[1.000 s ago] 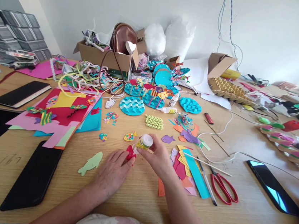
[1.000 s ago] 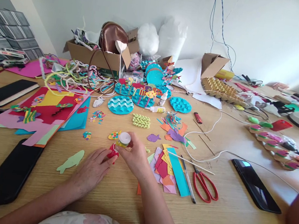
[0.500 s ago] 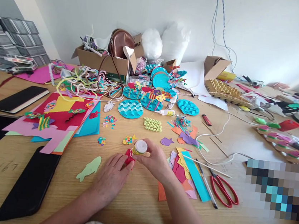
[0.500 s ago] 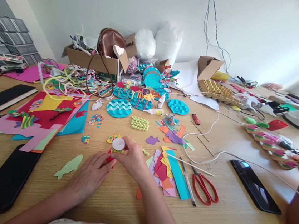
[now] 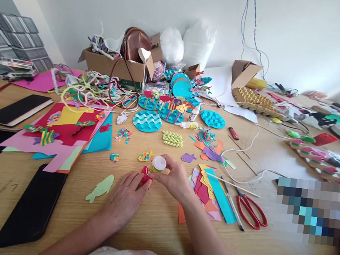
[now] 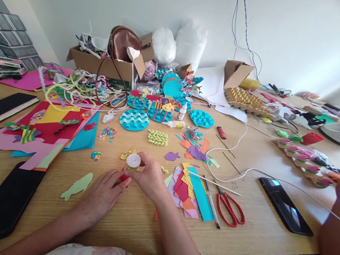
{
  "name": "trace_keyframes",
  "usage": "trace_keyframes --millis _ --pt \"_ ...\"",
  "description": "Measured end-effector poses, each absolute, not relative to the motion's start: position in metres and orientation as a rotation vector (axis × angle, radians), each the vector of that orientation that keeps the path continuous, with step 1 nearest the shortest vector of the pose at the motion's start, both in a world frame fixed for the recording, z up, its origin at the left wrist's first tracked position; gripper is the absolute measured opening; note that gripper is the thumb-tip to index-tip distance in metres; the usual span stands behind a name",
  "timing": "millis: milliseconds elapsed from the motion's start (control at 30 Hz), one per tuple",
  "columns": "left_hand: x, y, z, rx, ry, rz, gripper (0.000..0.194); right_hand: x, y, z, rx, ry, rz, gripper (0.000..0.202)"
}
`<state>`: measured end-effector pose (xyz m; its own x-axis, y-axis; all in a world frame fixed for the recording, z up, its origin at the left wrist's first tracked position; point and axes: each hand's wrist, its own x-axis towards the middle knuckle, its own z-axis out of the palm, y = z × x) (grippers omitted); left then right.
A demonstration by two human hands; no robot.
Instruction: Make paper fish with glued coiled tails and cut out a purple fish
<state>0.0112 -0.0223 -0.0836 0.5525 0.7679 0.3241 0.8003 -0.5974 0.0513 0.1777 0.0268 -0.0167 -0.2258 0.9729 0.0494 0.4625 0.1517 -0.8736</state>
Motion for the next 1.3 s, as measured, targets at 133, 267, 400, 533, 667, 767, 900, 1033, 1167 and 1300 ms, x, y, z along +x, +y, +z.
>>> trace_keyframes --millis 133,267,400,533,667,767,900,1033,1167,1300 --pt "0.011 -0.022 -0.081 -2.678 -1.34 -0.493 0.026 0.176 0.026 -0.014 -1.396 -1.821 0.95 0.02" --pt "0.011 -0.023 -0.078 -2.685 -1.348 -0.499 0.029 0.175 0.028 -0.014 -1.38 -1.812 0.939 0.019" --pt "0.012 -0.023 -0.078 -2.693 -1.367 -0.482 0.032 0.175 0.029 -0.017 -1.381 -1.793 0.94 0.017" --pt "0.012 -0.023 -0.079 -2.713 -1.376 -0.471 0.034 0.174 0.029 -0.019 -1.325 -1.752 0.981 0.016" --pt "0.013 -0.024 -0.075 -2.72 -1.404 -0.465 0.032 0.174 0.029 -0.022 -1.292 -1.749 0.978 0.016" --pt "0.013 -0.024 -0.073 -2.739 -1.413 -0.46 0.03 0.173 0.03 -0.024 -1.286 -1.759 0.971 0.016" --pt "0.013 -0.023 -0.075 -2.716 -1.4 -0.5 0.028 0.172 0.029 -0.025 -1.298 -1.765 0.951 0.016" --pt "0.013 -0.024 -0.077 -2.7 -1.4 -0.508 0.029 0.171 0.028 -0.023 -1.284 -1.768 0.957 0.016" --pt "0.013 -0.024 -0.076 -2.689 -1.415 -0.487 0.028 0.171 0.028 -0.022 -1.268 -1.775 0.954 0.017" --pt "0.013 -0.024 -0.078 -2.658 -1.39 -0.528 0.024 0.17 0.027 -0.023 -1.251 -1.767 0.974 0.015"
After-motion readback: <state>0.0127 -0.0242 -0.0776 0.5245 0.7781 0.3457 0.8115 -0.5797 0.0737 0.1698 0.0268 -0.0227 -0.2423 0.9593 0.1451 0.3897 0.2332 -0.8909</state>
